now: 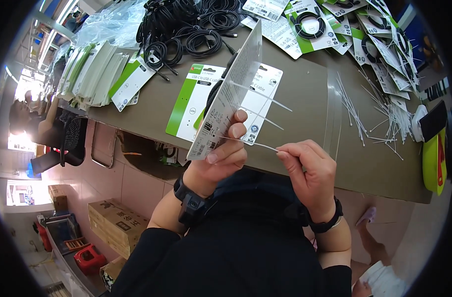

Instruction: The person packages a cable by placing it onto a cardboard backing, threading a zip tie through the holes, and pulling it tight by hand, then repeats the process with additional cables.

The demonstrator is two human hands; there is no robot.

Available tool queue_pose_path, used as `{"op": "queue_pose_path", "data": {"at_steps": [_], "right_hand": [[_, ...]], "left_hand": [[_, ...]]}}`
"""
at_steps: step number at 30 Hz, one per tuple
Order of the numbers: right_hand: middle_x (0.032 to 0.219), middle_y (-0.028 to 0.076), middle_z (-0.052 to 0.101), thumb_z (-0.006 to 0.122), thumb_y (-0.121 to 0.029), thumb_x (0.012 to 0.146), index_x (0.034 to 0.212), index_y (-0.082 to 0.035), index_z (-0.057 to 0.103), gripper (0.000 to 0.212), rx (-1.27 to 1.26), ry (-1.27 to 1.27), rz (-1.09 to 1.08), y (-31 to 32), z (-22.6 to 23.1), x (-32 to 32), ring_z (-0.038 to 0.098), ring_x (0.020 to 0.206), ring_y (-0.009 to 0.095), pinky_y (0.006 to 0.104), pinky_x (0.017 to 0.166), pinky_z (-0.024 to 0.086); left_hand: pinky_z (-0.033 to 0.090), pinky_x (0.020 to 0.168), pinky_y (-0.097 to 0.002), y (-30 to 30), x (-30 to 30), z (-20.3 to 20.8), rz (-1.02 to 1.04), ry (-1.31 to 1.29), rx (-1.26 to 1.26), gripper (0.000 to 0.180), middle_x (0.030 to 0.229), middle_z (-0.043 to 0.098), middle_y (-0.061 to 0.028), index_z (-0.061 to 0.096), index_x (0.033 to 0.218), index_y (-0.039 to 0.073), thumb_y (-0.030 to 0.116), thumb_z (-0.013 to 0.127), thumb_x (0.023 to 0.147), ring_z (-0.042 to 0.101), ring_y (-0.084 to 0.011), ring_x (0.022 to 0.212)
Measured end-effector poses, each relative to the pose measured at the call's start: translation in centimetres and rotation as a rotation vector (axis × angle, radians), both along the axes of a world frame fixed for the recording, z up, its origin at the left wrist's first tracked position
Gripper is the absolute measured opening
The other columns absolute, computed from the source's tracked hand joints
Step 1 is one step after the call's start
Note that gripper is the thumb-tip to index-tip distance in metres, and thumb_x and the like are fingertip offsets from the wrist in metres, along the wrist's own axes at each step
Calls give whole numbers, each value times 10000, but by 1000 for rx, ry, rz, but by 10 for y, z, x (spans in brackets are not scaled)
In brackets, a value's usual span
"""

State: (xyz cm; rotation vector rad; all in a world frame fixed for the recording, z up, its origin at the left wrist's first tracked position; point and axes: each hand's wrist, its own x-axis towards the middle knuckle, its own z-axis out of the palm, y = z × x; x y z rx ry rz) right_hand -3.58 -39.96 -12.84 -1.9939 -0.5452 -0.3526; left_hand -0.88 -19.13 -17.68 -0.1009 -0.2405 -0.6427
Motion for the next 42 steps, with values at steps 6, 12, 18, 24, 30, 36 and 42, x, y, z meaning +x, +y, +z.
{"op": "queue_pose_path", "data": {"at_steps": [6, 12, 18, 24, 30, 36, 42], "right_hand": [[714, 72, 613, 672, -36, 849, 863, -6, 674, 33, -21, 8, -38, 0, -4, 1, 547, 588, 150, 253, 521, 415], [726, 77, 617, 666, -26, 848, 872, -1, 671, 36, -22, 18, -26, 2, -4, -1, 548, 579, 151, 255, 515, 417], [782, 96, 630, 690, -16, 800, 893, -20, 669, 96, 97, -43, -48, 1, -11, 2, 588, 656, 243, 322, 585, 475], [830, 71, 635, 696, 17, 762, 914, -24, 680, 158, -3, -443, -164, -20, -1, 7, 591, 711, 252, 338, 617, 482], [886, 98, 624, 693, 48, 760, 911, -20, 656, 170, -219, -504, 66, -11, 5, 6, 595, 761, 251, 336, 672, 506], [913, 122, 630, 678, -23, 848, 914, -7, 600, 104, 253, -132, 179, 2, -5, -5, 623, 781, 225, 318, 720, 527], [912, 95, 622, 626, -89, 915, 897, -21, 556, 100, 770, 596, 193, 4, -5, -5, 627, 800, 173, 303, 758, 526]], "left_hand": [[341, 441, -211, -4, 0, -1, -6, -36, 8, 431, 1067, 635, -138, 424, 1217, -5, 354, 480, 985, 512, -78, 434], [443, 523, -227, -12, -2, -3, -9, -80, 26, 433, 1099, 635, -132, 418, 1274, 7, 331, 472, 992, 598, -110, 551], [476, 905, -312, -24, -15, 26, 309, -4, 637, 473, 1249, 552, -116, 351, 1374, 22, 288, 470, 1002, 578, -180, 1051], [392, 1014, -313, -20, -14, 27, 587, -323, 1139, 482, 1325, 476, -94, 318, 1395, 17, 217, 502, 997, 481, -153, 1181], [370, 992, -279, -34, -17, 29, 735, -417, 1215, 443, 1273, 496, -70, 328, 1373, 31, 149, 517, 990, 473, -126, 1138], [374, 974, -272, -37, -14, 25, 889, -456, 1213, 390, 1230, 514, -63, 361, 1326, 38, 107, 526, 980, 481, -123, 1109], [419, 927, -287, -35, -16, 14, 1063, -632, 1307, 412, 1216, 533, -96, 377, 1289, 9, 81, 586, 941, 516, -135, 1066]]}}
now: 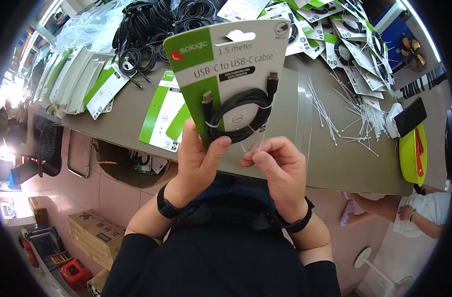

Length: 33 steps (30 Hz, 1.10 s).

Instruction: The person packages a cable by placing it onto a cardboard backing, threading a zip tie through the holes, and pulling it tight by hand, then repeats the process with additional cables.

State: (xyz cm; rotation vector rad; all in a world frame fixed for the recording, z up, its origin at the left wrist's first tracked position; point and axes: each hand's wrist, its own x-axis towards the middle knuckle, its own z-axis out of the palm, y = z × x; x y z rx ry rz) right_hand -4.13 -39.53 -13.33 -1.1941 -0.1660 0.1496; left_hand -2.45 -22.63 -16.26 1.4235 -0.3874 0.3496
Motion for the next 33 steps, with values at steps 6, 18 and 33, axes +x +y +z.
{"op": "queue_pose_path", "data": {"at_steps": [6, 18, 33], "right_hand": [[920, 48, 582, 606, -84, 918, 879, -36, 551, 83, 118, 295, 75, 1, 3, 5, 612, 793, 144, 282, 761, 512], [887, 13, 609, 633, -121, 916, 905, -27, 577, 110, 346, 242, -37, 4, 30, -7, 577, 786, 81, 225, 735, 466], [1031, 78, 634, 586, -83, 926, 1143, -12, 549, 231, 74, -53, -206, -12, -22, 7, 636, 881, 131, 252, 796, 519]], "left_hand": [[461, 867, -287, 0, -3, -5, 76, -137, 135, 442, 1165, 581, -124, 383, 1275, -14, 83, 624, 917, 562, -153, 1015], [555, 805, -391, 4, -1, -10, -59, -175, 328, 314, 1119, 608, -263, 488, 1083, 5, 21, 668, 826, 652, -356, 990], [455, 986, -366, 5, -4, 16, -50, 38, -127, 411, 1312, 502, -157, 400, 1295, 29, 53, 573, 923, 540, -233, 1173]]}}
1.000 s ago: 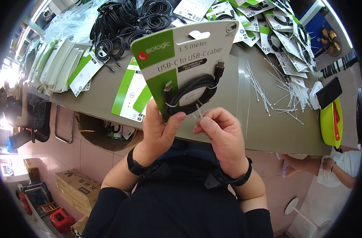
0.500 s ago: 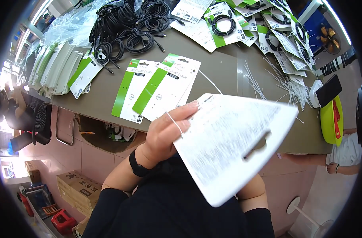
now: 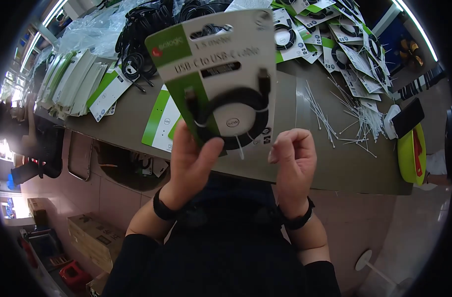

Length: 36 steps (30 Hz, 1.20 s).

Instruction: The person packages a cable by placing it onto a cardboard backing, threading a zip tie through the holes, and pulling it tight by hand, then repeats the process with additional cables.

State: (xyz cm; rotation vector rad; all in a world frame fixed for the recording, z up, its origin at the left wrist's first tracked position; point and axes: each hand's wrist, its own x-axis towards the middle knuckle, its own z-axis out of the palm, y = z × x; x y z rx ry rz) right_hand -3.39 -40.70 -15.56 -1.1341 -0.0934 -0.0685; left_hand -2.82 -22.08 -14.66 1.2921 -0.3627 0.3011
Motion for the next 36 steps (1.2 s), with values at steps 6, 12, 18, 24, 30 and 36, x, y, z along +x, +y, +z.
{"op": "queue_pose_path", "data": {"at_steps": [6, 12, 18, 24, 30, 36], "right_hand": [[1014, 46, 632, 593, -72, 931, 1195, 20, 537, 285, 122, 53, 209, 12, 10, 1, 603, 898, 86, 229, 799, 510], [956, 68, 611, 567, -33, 919, 1102, 31, 575, 194, 104, 40, 184, 24, 20, -5, 603, 925, 144, 267, 798, 504], [961, 138, 596, 620, -27, 848, 1055, 27, 585, 217, -923, -423, -209, 0, 1, 10, 597, 900, 291, 353, 787, 487], [881, 123, 579, 676, -47, 738, 953, 6, 602, 234, -771, -448, -103, 5, 13, 4, 575, 824, 322, 404, 781, 469], [818, 78, 589, 690, -68, 686, 860, -18, 629, 191, -1024, -747, -154, 3, 19, 8, 578, 811, 266, 405, 834, 458], [832, 60, 608, 711, -77, 687, 863, -22, 649, 195, -1251, -877, -136, -1, 13, 21, 582, 790, 232, 411, 897, 444]], "left_hand": [[398, 1032, -351, 4, -2, 15, -404, 356, -439, 483, 1340, 467, -91, 302, 1397, 39, 119, 520, 974, 481, -173, 1212], [409, 1022, -338, 1, -7, 13, -470, 442, -463, 504, 1349, 468, -95, 299, 1411, 36, 136, 527, 974, 486, -172, 1213], [411, 1022, -340, 3, -8, 10, -452, 459, -497, 508, 1346, 470, -98, 302, 1411, 28, 148, 531, 974, 485, -173, 1216], [414, 1026, -347, 3, -6, 11, -473, 511, -530, 508, 1335, 482, -96, 305, 1405, 19, 142, 536, 970, 497, -171, 1203], [427, 1013, -345, 2, -12, 9, -431, 508, -508, 495, 1313, 502, -92, 323, 1395, 14, 118, 541, 963, 512, -168, 1186], [432, 1004, -343, -1, -6, -2, -328, 437, -441, 449, 1276, 535, -108, 364, 1359, 3, 160, 529, 972, 514, -170, 1186]]}}
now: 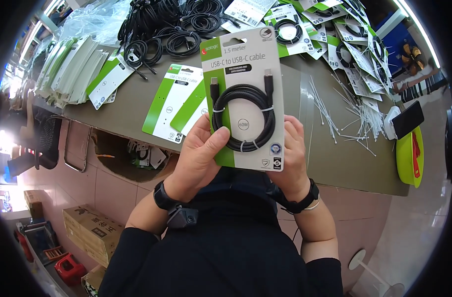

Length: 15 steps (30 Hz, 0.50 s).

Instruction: The person packages a cable by placing it onto a cardboard backing, threading a zip tie through the holes, and pulling it tight by hand, then repeats the process with additional cables.

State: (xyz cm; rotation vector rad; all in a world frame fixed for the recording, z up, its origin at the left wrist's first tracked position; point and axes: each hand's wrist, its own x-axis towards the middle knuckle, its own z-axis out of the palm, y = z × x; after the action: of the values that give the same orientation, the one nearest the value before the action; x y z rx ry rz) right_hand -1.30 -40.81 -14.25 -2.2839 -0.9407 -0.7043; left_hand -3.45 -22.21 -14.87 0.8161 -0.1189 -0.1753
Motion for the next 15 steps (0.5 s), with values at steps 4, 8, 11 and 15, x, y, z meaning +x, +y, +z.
{"op": "queue_pose_path", "data": {"at_steps": [4, 8, 11, 15], "right_hand": [[857, 65, 610, 723, -99, 739, 929, -15, 643, 223, 73, 116, 79, -1, 5, -4, 589, 800, 230, 416, 899, 450], [1019, 91, 613, 701, -137, 829, 1136, 29, 579, 369, 508, 363, 110, -5, 18, -14, 572, 929, 191, 335, 922, 431], [962, 80, 630, 733, -131, 804, 1136, 14, 585, 391, 739, 567, 20, -12, 14, -15, 597, 872, 167, 322, 853, 471], [1054, 83, 594, 693, -238, 868, 1200, 38, 535, 460, 817, 759, 104, -13, 4, -17, 545, 951, 140, 274, 881, 436]], "left_hand": [[513, 815, -295, -3, 9, 2, -21, 323, -208, 434, 1077, 596, -106, 379, 1308, -25, 259, 472, 994, 633, -158, 923], [470, 557, -258, 14, 26, -39, -672, 177, -1005, 466, 825, 550, -76, 385, 1254, -52, 342, 400, 1006, 591, -137, 562], [397, 472, -252, 13, 22, -36, -600, 276, -1040, 473, 746, 490, -60, 382, 1229, -63, 353, 389, 1007, 509, -123, 445], [386, 454, -258, 10, 24, -37, -590, 303, -1054, 468, 719, 477, -56, 399, 1213, -56, 364, 386, 1007, 487, -117, 409]]}}
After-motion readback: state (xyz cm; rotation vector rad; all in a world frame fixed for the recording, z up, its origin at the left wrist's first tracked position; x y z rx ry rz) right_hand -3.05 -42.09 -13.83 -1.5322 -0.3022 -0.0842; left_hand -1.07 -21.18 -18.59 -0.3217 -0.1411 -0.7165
